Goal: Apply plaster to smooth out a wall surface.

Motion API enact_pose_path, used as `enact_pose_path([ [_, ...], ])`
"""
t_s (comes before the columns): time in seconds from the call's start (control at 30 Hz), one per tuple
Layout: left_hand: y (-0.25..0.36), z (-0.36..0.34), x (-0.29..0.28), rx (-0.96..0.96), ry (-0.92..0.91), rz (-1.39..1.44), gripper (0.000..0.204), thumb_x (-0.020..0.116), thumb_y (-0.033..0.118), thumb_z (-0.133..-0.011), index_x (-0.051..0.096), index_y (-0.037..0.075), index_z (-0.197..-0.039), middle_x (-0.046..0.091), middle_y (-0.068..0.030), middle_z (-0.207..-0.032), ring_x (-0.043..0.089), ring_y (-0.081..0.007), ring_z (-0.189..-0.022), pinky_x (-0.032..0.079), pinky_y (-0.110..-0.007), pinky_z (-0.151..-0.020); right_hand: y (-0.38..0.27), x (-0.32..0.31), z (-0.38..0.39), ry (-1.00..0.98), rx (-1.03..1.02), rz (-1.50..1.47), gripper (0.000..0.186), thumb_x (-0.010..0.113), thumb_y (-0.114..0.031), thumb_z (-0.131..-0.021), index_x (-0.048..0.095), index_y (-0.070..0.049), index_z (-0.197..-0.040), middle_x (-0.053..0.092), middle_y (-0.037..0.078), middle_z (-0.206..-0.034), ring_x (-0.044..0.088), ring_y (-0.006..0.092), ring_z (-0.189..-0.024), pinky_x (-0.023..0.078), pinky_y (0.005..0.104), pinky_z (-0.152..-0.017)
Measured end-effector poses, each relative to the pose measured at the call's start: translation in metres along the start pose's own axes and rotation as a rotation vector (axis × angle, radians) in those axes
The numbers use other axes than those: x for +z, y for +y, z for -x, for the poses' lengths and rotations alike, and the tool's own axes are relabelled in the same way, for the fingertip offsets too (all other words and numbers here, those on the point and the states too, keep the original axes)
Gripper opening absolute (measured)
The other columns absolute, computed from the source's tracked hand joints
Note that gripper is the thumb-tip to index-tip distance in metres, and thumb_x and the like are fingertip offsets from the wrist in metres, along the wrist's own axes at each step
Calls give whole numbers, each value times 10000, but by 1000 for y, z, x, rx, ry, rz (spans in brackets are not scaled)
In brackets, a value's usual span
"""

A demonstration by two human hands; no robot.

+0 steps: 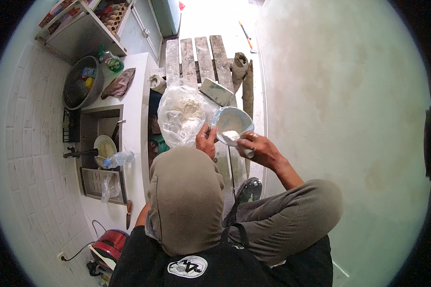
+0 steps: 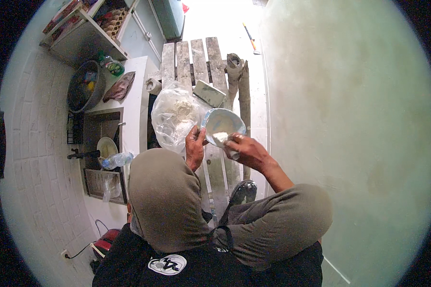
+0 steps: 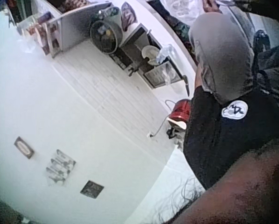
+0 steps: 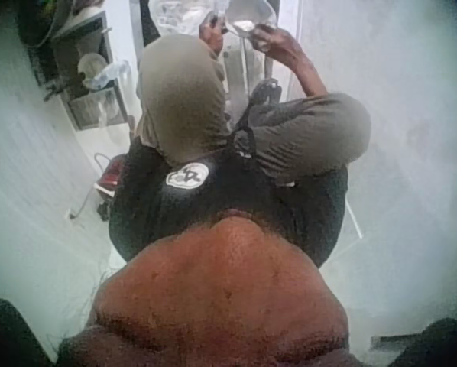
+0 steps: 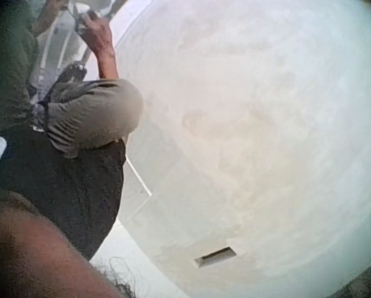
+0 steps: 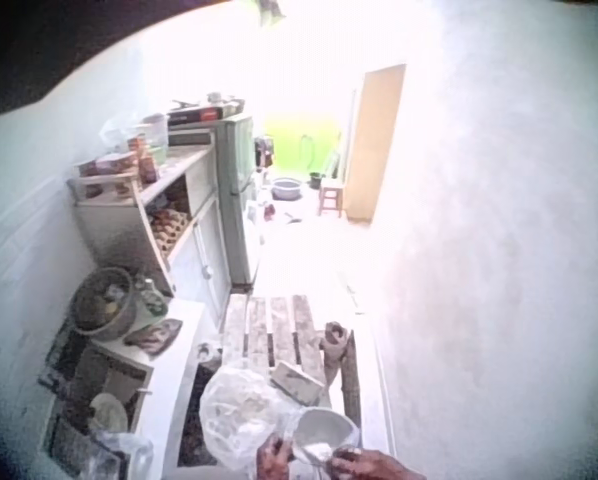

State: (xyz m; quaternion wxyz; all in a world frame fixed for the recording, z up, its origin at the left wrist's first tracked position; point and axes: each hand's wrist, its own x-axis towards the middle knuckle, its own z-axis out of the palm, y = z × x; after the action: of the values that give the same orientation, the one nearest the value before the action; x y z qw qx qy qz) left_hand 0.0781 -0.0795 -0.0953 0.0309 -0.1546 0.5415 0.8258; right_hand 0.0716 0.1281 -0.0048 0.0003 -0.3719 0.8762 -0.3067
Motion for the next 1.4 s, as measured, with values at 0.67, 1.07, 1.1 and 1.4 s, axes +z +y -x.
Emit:
enact_pose_path([
  [0.67,2,-2,-6,31,-64,8,173,595,167,-1034,574,-1,-999,614,-51,-895,578,-108,-816,504,-272,-746,2,-6,-3,19,74,-141,289,812,-58,-789,683,-53,-1047,678,148,-1005,704,334,-895,598,407,-791],
  [1.07,1,2,0,39,7,38,175,605,166,-1029,574,0,-983,579,-38,-868,564,-108,-798,512,-278,-747,-2,31,11,480,658,-679,172,750,-150,-942,724,21,-939,682,27,-703,634,68,-622,523,231,-580],
  [1.1,-1,2,-3,21,7,37,179,606,170,-1027,575,-1,-986,583,-41,-873,566,-113,-796,515,-279,-749,-9,32,7,519,691,-792,161,738,-140,-949,727,21,-945,698,40,-738,642,83,-626,527,232,-589],
  [1.4,4,2,2,-30,30,19,169,561,174,-1045,573,12,-997,620,-50,-931,612,-118,-848,574,-319,-775,-9,11,7,117,170,-171,243,782,-67,-837,709,-42,-1068,698,137,-1055,710,294,-944,592,394,-814],
])
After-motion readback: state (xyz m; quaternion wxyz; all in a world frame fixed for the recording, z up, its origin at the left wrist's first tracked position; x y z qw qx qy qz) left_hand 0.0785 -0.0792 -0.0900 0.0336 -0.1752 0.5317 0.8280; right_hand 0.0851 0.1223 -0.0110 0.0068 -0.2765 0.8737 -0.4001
